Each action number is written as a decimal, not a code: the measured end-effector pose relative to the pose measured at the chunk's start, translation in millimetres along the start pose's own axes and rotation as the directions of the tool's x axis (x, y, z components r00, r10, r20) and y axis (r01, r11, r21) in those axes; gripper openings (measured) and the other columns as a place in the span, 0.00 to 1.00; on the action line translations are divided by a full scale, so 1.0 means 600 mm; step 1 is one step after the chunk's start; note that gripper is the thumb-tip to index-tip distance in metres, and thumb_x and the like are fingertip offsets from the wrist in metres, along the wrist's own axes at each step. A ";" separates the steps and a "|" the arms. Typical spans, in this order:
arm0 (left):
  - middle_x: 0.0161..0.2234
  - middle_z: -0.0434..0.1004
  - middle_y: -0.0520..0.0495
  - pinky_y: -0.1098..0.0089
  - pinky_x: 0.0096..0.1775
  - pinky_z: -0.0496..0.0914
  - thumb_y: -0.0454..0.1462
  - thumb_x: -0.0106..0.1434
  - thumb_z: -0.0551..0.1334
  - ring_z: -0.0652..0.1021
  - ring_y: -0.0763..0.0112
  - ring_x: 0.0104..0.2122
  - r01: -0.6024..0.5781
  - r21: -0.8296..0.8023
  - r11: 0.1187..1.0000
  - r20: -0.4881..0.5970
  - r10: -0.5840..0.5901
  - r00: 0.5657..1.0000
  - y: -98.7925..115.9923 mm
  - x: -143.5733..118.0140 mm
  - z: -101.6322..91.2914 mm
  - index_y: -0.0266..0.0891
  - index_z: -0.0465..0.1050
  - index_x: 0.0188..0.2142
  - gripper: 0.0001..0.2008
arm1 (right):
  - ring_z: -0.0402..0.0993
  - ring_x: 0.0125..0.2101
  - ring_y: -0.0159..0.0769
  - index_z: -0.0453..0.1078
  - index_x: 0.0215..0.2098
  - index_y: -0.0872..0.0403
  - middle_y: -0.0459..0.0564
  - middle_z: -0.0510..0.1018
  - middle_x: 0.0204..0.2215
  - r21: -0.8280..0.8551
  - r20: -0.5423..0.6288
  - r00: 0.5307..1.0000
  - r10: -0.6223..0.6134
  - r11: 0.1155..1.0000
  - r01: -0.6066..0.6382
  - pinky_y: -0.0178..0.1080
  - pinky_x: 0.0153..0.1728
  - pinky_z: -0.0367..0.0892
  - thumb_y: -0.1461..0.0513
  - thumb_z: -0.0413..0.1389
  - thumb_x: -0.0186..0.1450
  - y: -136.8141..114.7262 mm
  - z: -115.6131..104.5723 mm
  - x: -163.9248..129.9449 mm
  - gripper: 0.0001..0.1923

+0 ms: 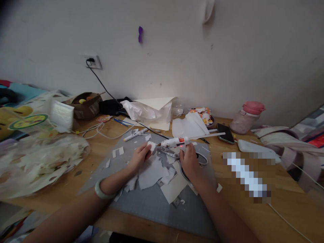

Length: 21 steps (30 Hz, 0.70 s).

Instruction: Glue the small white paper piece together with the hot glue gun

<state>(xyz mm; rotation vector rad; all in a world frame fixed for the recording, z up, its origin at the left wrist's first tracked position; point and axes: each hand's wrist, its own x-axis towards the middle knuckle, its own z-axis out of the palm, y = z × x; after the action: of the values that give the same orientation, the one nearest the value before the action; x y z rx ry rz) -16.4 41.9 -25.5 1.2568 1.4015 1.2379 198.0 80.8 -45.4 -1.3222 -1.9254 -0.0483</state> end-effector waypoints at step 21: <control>0.14 0.54 0.57 0.73 0.20 0.50 0.53 0.57 0.51 0.56 0.77 0.16 0.008 -0.033 0.999 0.027 -0.007 1.000 0.005 -0.004 0.001 0.41 0.57 0.20 0.20 | 0.69 0.40 0.48 0.59 0.39 0.53 0.57 0.70 0.36 0.043 -0.019 1.000 0.019 0.999 -0.019 0.52 0.41 0.66 0.55 0.45 0.64 0.012 0.013 -0.001 0.11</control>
<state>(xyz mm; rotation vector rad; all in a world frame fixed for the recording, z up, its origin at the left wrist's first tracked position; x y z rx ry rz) -15.0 39.4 -22.8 1.2405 1.3602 1.2297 199.5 87.2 -54.1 -1.3072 -1.8871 -0.0111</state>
